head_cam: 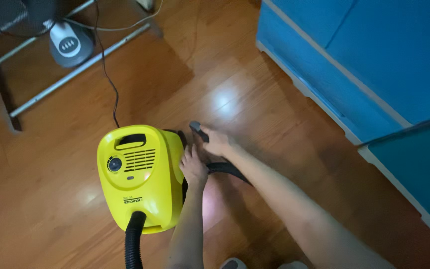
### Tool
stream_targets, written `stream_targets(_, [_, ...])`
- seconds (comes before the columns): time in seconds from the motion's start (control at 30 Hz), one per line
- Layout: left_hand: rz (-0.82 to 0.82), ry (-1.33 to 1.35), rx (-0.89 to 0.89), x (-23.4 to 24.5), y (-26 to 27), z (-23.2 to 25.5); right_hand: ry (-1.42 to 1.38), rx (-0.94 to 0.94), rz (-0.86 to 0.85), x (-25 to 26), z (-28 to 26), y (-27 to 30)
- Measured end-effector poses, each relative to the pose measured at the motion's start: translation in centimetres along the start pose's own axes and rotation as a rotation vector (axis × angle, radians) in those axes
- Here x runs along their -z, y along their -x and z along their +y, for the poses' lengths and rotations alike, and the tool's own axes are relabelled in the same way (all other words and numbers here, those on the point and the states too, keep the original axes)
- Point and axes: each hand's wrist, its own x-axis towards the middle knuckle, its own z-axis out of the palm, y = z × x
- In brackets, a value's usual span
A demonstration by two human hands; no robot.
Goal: The person wipes the exterior and nozzle of a yellow canister vacuum using a cloth, then pulls out the length of the hose to wipe it down.
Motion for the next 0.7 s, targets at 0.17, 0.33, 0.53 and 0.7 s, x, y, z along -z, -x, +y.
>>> stream_targets(0.17, [0.065, 0.043, -0.001, -0.2, -1.4, -0.7, 0.087, -0.003, -0.017, 0.9, 2.0, -2.4])
stream_targets(0.33, [0.04, 0.103, 0.043, -0.2, 0.5, 0.5, 0.16, 0.06, -0.048, 3.3, 3.0, -1.6])
stream_targets(0.53, [0.004, 0.159, 0.043, -2.7, 6.1, 2.3, 0.078, -0.092, -0.166, 2.3, 3.9, 6.0])
stream_targets(0.7, [0.05, 0.11, -0.015, -3.3, 14.7, 4.3, 0.121, 0.128, -0.039, -4.0, 6.3, 15.3])
